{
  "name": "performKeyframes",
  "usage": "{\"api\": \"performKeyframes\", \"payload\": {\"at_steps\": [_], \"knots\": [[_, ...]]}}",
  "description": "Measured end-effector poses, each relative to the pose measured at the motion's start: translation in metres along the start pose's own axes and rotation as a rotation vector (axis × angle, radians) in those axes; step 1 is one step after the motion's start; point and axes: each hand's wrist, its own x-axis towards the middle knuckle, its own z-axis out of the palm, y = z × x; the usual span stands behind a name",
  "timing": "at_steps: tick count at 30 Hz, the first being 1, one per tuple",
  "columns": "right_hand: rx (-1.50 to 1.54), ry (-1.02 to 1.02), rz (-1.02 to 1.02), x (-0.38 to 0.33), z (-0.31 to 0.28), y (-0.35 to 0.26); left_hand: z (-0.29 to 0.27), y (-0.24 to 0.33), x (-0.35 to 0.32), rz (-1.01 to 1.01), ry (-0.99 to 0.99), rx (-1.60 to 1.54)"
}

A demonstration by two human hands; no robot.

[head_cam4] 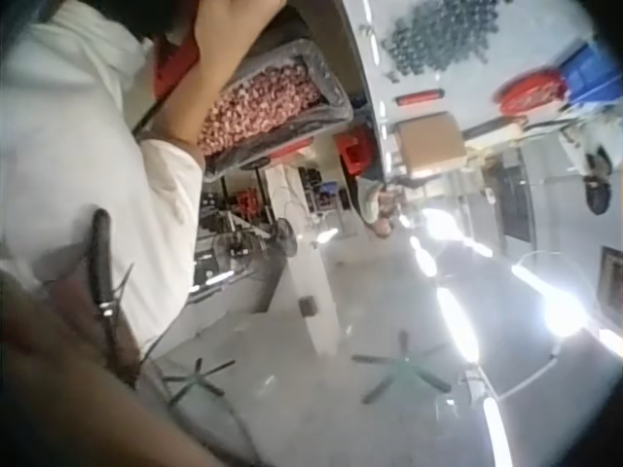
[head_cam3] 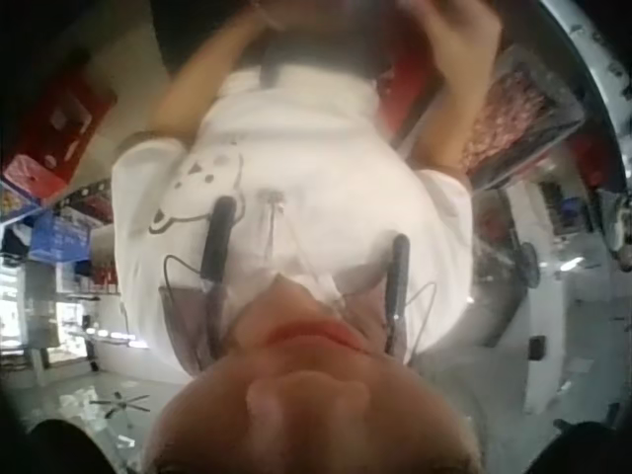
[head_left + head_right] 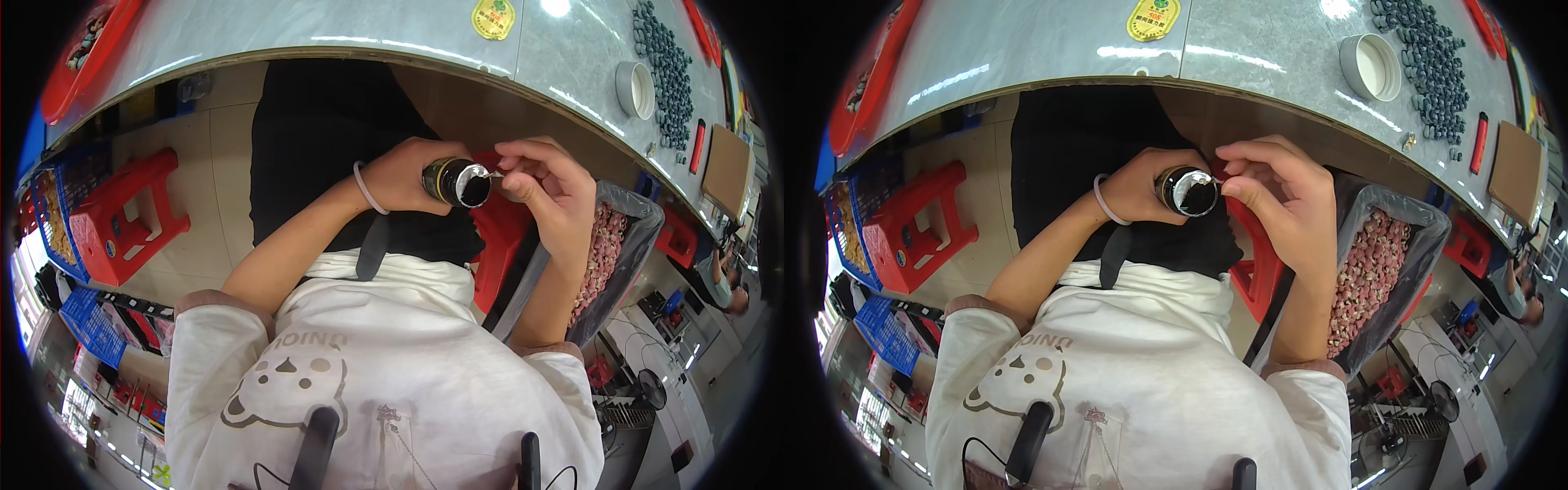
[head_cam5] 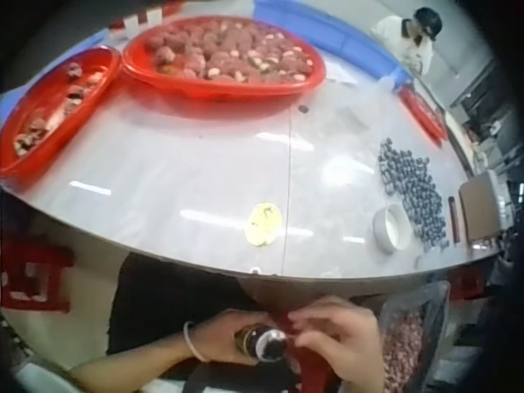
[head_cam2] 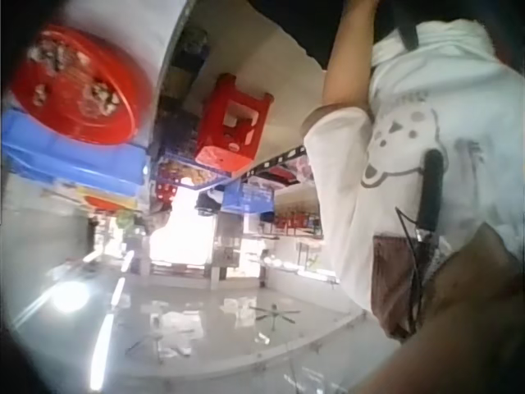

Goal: Picking and assembling small metal components into a plastic container at a factory workstation.

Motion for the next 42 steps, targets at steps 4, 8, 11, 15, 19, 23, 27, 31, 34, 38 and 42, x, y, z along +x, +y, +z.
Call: {"api": "performKeyframes", "payload": {"at_steps": [4, 8, 11, 15, 19, 23, 27, 31, 34, 38, 42], "knots": [[0.034, -0.024, -0.001, -0.002, 0.004, 0.002, 0.0, -0.001, 0.001, -0.01, -0.01, -0.008], [-0.092, -0.076, -0.1, 0.002, 0.002, 0.006, 0.0, -0.002, 0.0, -0.02, -0.02, 0.028], [-0.083, -0.064, -0.09, 0.002, 0.007, 0.005, 0.0, 0.0, 0.0, -0.003, -0.018, 0.056], [-0.04, -0.023, 0.015, 0.003, 0.011, 0.0, 0.001, 0.0, -0.001, 0.035, -0.024, 0.092], [-0.069, -0.037, -0.017, 0.005, 0.011, -0.001, 0.001, 0.0, 0.0, 0.013, -0.044, 0.065], [-0.154, -0.071, -0.067, 0.011, 0.01, -0.006, 0.001, 0.0, 0.0, 0.002, -0.041, 0.063], [-0.326, -0.131, -0.138, 0.017, 0.01, -0.013, 0.003, 0.001, 0.0, -0.002, -0.02, 0.013], [-0.367, -0.155, -0.233, 0.022, 0.013, -0.012, 0.003, -0.001, -0.001, 0.006, -0.016, -0.001], [-0.38, -0.17, -0.211, 0.022, 0.013, -0.014, 0.002, -0.003, -0.001, 0.001, -0.03, 0.033], [-0.411, -0.177, -0.217, 0.023, 0.014, -0.016, 0.003, -0.003, -0.001, -0.005, -0.024, 0.031], [-0.444, -0.208, -0.302, 0.027, 0.017, -0.016, 0.002, -0.005, -0.001, 0.001, -0.009, 0.068]]}}
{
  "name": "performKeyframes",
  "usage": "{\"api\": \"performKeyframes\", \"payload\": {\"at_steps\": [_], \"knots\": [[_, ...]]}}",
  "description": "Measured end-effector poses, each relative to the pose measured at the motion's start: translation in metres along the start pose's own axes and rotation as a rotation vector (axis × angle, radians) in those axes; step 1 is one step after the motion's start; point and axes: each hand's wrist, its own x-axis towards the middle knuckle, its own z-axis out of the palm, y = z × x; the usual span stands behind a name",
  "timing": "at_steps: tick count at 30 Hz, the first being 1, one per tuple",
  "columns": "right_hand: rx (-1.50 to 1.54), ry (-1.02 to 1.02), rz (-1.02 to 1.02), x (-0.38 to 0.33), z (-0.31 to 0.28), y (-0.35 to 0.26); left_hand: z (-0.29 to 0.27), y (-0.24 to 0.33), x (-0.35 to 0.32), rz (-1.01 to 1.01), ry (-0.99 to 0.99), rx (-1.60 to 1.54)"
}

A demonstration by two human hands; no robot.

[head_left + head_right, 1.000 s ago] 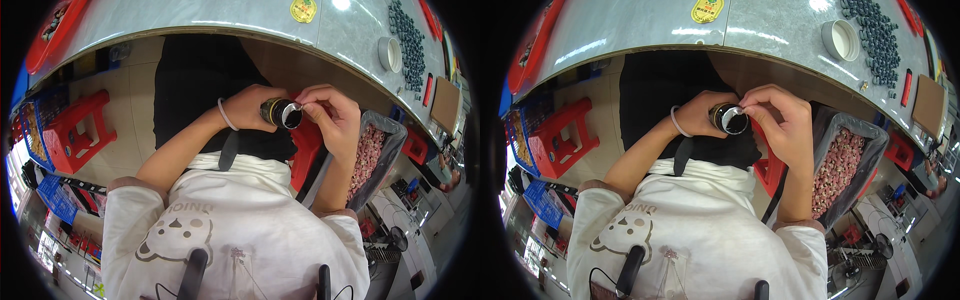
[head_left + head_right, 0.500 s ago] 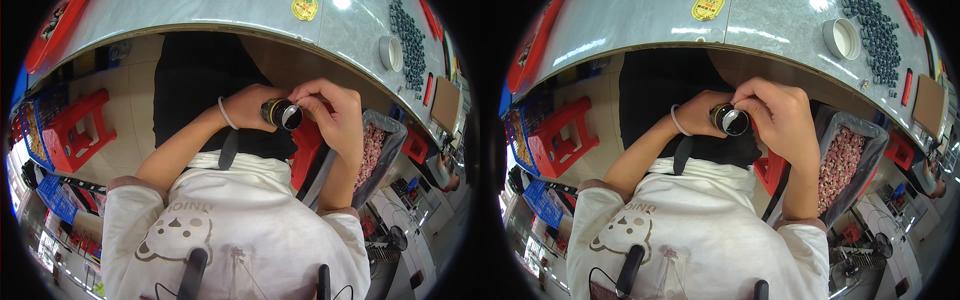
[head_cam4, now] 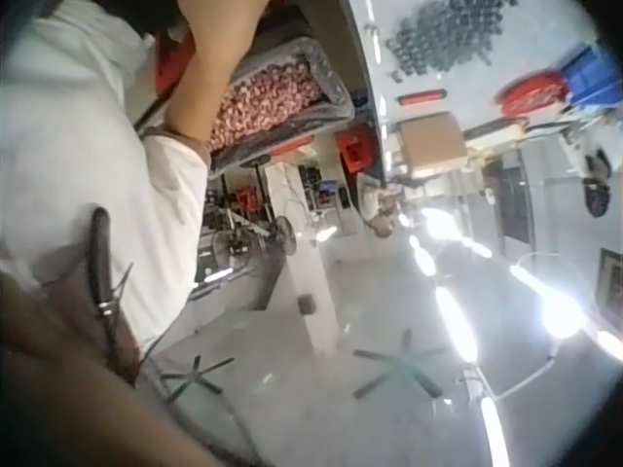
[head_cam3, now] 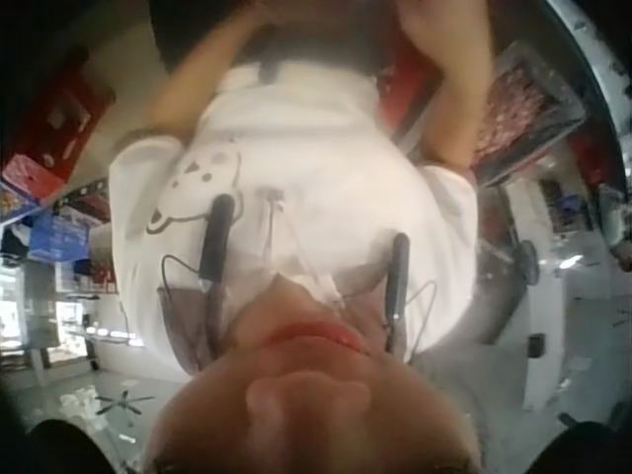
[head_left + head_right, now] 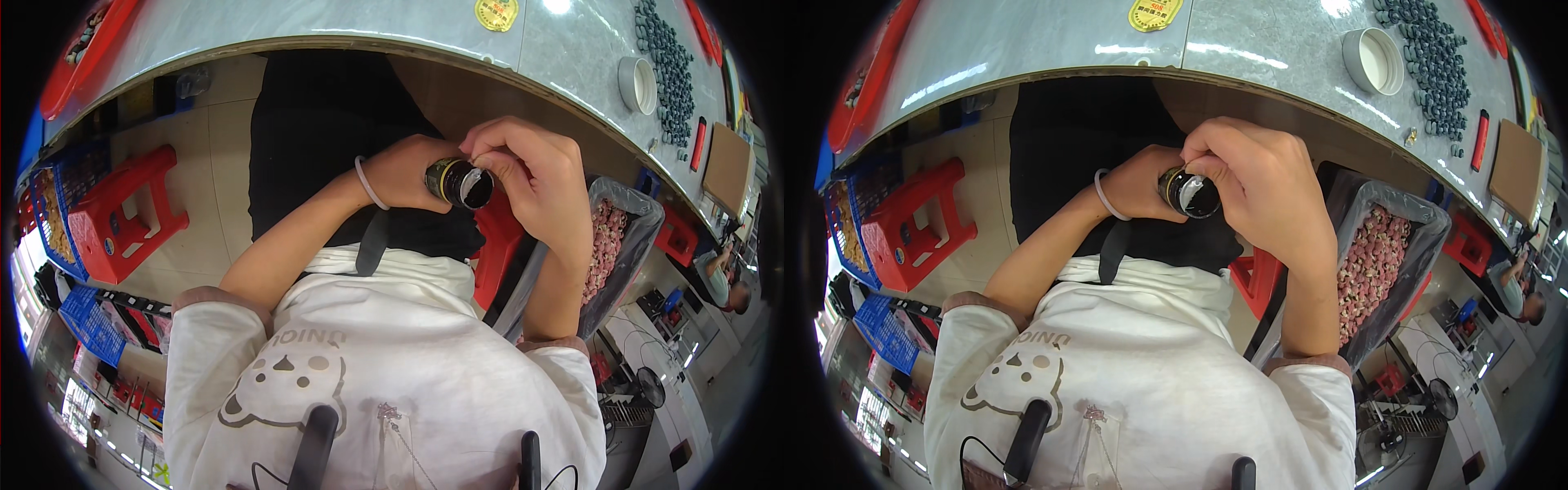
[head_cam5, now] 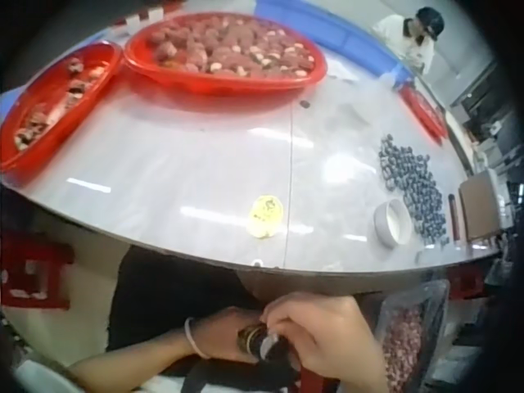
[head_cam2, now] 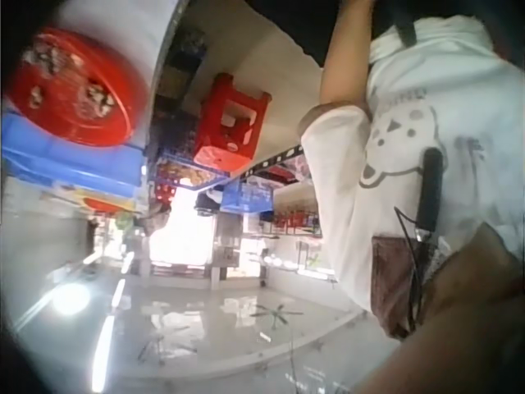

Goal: Picking and assembling small metal components into a plastic container at a factory workstation.

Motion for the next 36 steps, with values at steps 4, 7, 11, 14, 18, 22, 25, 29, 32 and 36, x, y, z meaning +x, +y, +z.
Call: {"api": "performKeyframes", "payload": {"at_steps": [4, 7, 11, 14, 18, 22, 25, 29, 32, 36], "knots": [[-0.025, -0.012, -0.05, 0.002, -0.001, -0.005, -0.001, 0.003, 0.0, 0.0, 0.007, 0.006], [-0.034, -0.026, -0.081, 0.005, 0.001, -0.004, -0.001, 0.001, 0.001, 0.001, -0.004, 0.011], [-0.059, -0.033, -0.104, 0.007, 0.001, -0.007, -0.001, 0.002, 0.0, 0.012, 0.029, 0.016], [-0.076, -0.079, -0.066, 0.006, 0.003, -0.017, 0.002, -0.003, 0.0, 0.039, 0.038, 0.069], [-0.054, -0.041, -0.137, 0.007, 0.004, -0.024, 0.003, -0.004, 0.001, 0.034, 0.092, 0.026], [0.103, 0.178, -0.045, -0.004, 0.001, -0.019, -0.003, 0.006, 0.002, -0.009, 0.116, -0.111], [0.354, 0.313, 0.129, -0.018, 0.008, -0.016, -0.004, 0.01, 0.004, 0.015, 0.071, -0.056], [0.755, 0.427, 0.358, -0.029, 0.011, -0.013, -0.003, 0.006, 0.004, 0.029, 0.067, -0.051], [0.866, 0.441, 0.43, -0.036, 0.008, -0.013, -0.003, 0.004, 0.004, 0.041, 0.052, -0.045], [0.954, 0.454, 0.466, -0.039, 0.004, -0.016, -0.003, 0.005, 0.002, 0.051, 0.059, 0.001]]}}
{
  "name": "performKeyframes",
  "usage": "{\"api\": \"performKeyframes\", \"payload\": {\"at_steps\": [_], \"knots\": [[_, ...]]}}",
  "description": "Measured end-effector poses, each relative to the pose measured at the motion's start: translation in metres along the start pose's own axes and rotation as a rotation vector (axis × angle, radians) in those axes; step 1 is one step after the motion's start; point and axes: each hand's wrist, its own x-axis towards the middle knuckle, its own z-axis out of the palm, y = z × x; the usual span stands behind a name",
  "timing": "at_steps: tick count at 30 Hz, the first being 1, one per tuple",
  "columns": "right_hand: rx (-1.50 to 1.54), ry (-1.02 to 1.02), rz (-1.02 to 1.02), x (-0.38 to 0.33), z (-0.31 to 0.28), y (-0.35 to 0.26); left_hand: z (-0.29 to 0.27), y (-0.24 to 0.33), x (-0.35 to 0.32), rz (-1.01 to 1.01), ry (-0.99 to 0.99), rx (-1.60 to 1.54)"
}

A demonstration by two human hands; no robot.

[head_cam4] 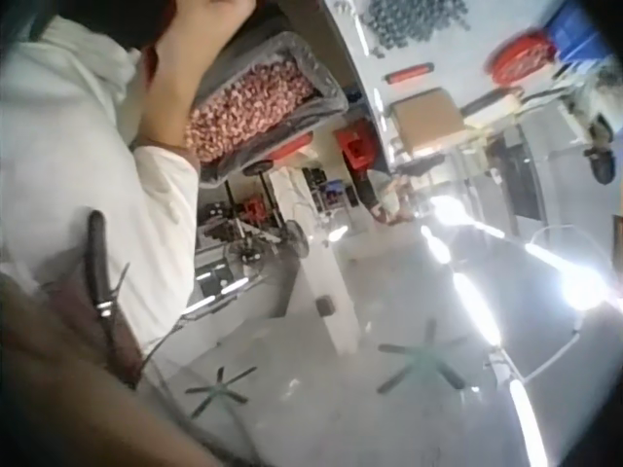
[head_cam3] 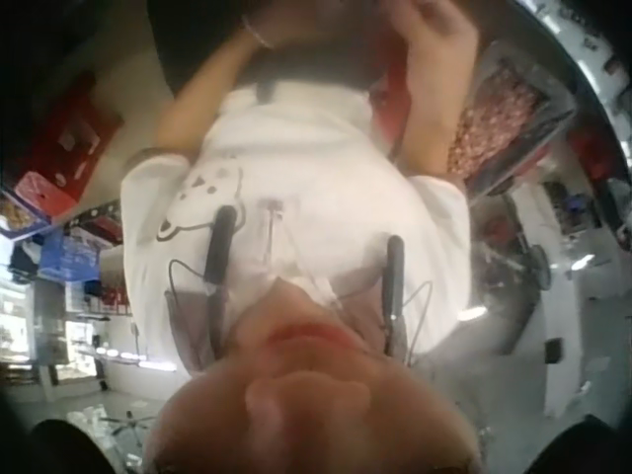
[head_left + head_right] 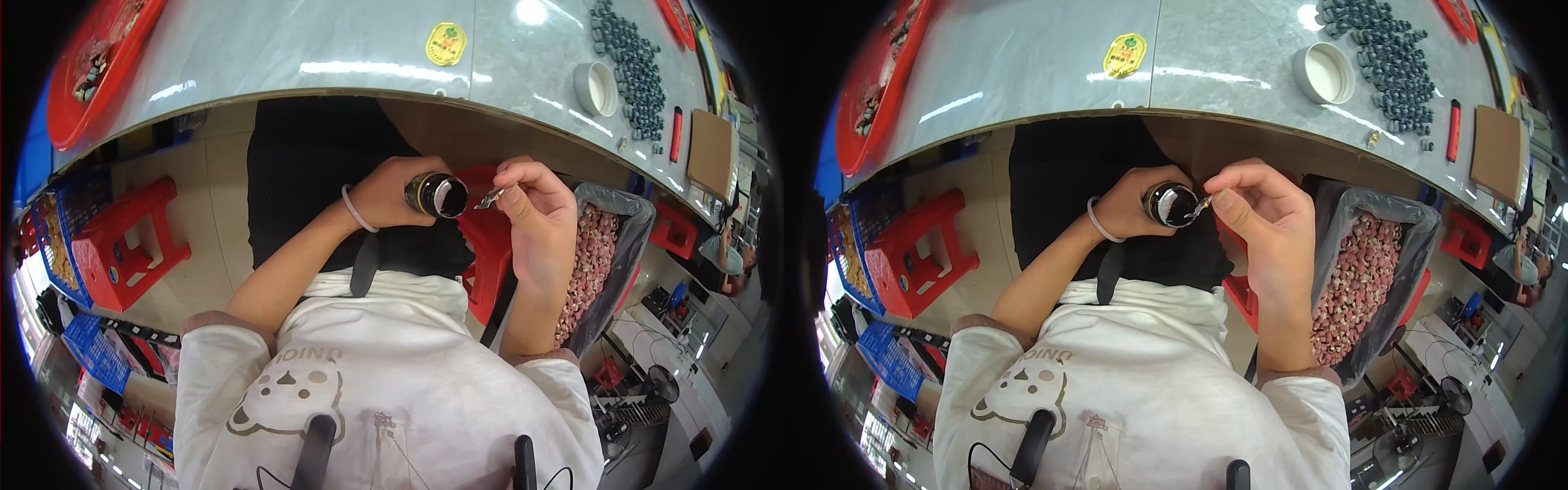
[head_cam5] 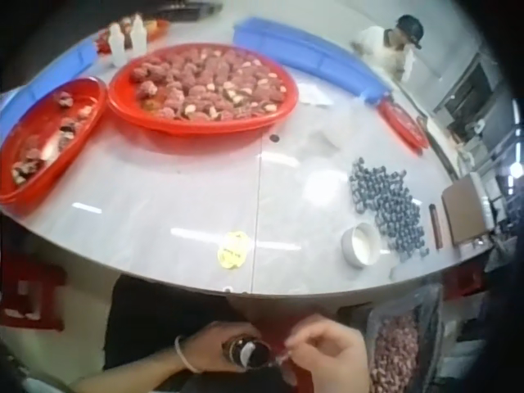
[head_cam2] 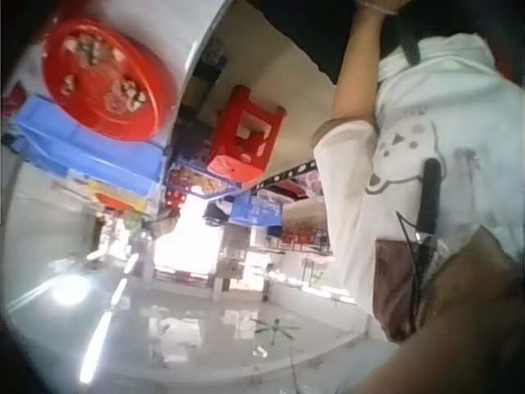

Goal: Picking and assembling small metal components into a plastic container at a factory workstation.

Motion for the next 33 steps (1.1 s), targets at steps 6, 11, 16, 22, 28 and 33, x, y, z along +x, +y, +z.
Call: {"api": "performKeyframes", "payload": {"at_steps": [6, 11, 16, 22, 28, 33], "knots": [[0.077, -0.1, -0.053, 0.0, -0.011, 0.004, 0.002, 0.001, 0.0, 0.005, 0.022, -0.024], [0.097, -0.046, -0.001, -0.002, -0.011, 0.005, 0.003, 0.002, 0.0, -0.046, 0.066, -0.12], [0.055, 0.019, -0.017, -0.004, -0.012, 0.006, 0.003, 0.006, 0.0, -0.032, 0.094, -0.12], [-0.053, 0.143, -0.091, -0.006, -0.015, 0.005, 0.003, 0.011, -0.002, -0.022, 0.112, -0.179], [-0.222, 0.293, -0.289, -0.012, -0.036, -0.021, 0.004, 0.008, -0.001, 0.01, 0.152, -0.152], [-0.396, 0.542, -0.524, -0.004, -0.055, -0.051, 0.004, 0.008, -0.001, -0.001, 0.123, -0.12]]}}
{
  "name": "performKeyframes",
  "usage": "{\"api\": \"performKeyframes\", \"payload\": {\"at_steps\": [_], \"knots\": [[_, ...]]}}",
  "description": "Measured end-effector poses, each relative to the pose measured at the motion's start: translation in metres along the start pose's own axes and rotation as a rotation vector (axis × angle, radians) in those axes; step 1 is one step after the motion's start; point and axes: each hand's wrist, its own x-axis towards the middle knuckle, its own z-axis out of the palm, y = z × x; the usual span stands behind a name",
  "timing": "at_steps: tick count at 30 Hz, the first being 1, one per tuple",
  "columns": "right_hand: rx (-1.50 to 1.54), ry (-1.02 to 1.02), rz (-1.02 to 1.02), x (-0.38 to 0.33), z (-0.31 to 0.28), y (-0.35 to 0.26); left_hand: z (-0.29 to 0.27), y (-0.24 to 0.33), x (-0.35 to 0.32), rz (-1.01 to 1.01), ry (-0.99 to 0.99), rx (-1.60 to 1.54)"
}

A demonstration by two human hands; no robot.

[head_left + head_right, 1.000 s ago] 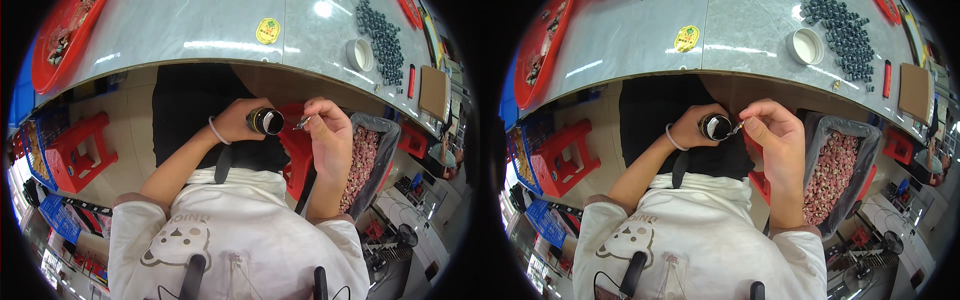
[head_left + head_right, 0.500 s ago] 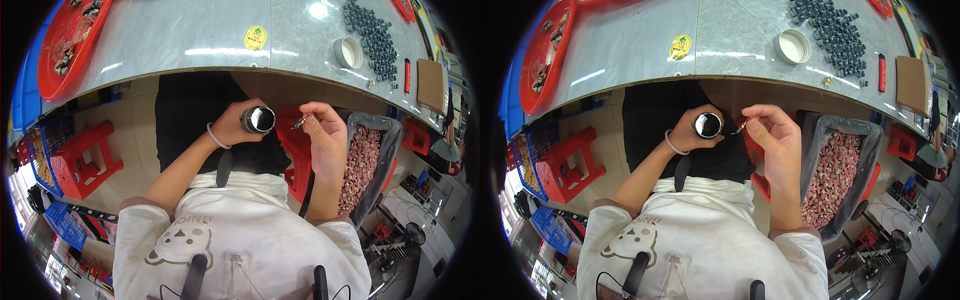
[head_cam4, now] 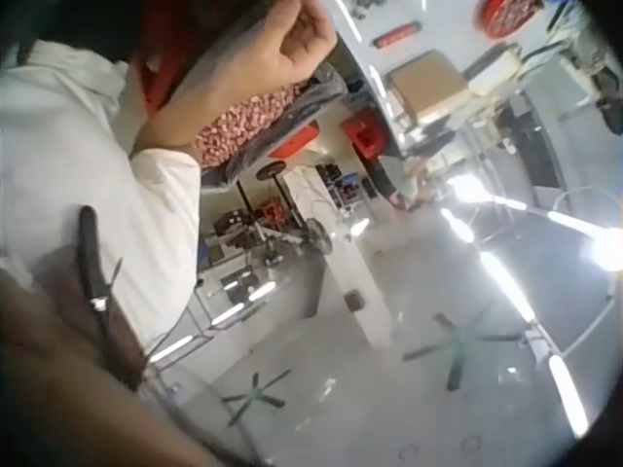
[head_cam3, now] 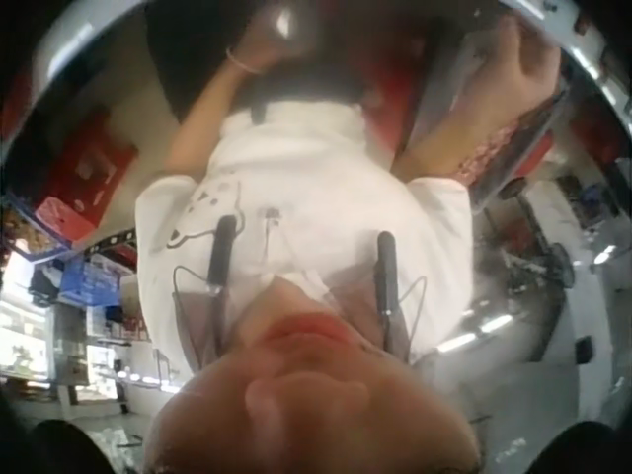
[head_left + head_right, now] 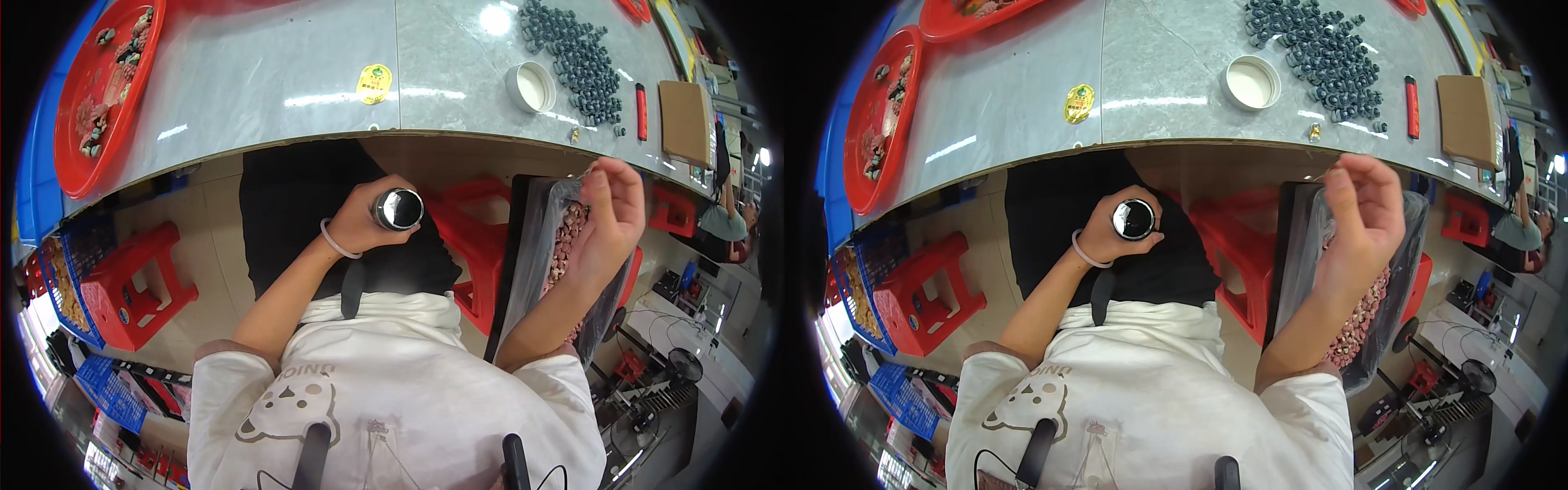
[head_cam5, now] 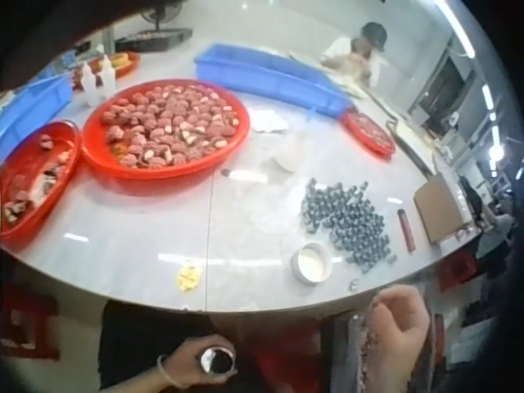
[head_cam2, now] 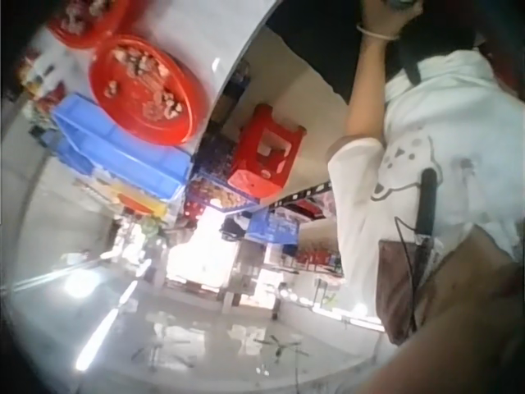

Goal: Picking and assembling small metal components into a plastic container at a factory workstation.

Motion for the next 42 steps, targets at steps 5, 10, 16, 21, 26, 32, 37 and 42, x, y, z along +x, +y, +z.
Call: {"api": "performKeyframes", "payload": {"at_steps": [5, 10, 16, 21, 26, 32, 37, 42], "knots": [[-0.078, 0.054, -0.121, 0.021, -0.001, -0.003, -0.001, -0.002, 0.0, 0.007, -0.011, -0.002], [-0.063, 0.001, -0.066, 0.035, -0.001, -0.009, -0.001, -0.004, 0.004, 0.033, -0.025, 0.026], [-0.131, -0.075, -0.027, 0.042, -0.002, -0.009, -0.001, -0.003, 0.003, 0.012, -0.03, 0.054], [-0.139, -0.104, -0.087, 0.041, 0.001, -0.004, -0.002, -0.006, 0.001, 0.031, -0.034, 0.075], [-0.219, -0.093, -0.128, 0.039, 0.004, -0.007, -0.001, -0.006, 0.004, 0.032, -0.045, 0.062], [-0.344, -0.047, -0.174, 0.038, 0.007, -0.008, -0.001, -0.005, 0.004, 0.024, -0.041, 0.058], [-0.43, -0.074, -0.244, 0.039, 0.011, -0.004, -0.003, -0.006, -0.001, 0.022, -0.026, 0.062], [-0.542, -0.054, -0.347, 0.038, 0.008, -0.004, -0.001, -0.007, 0.003, 0.038, -0.047, 0.063]]}}
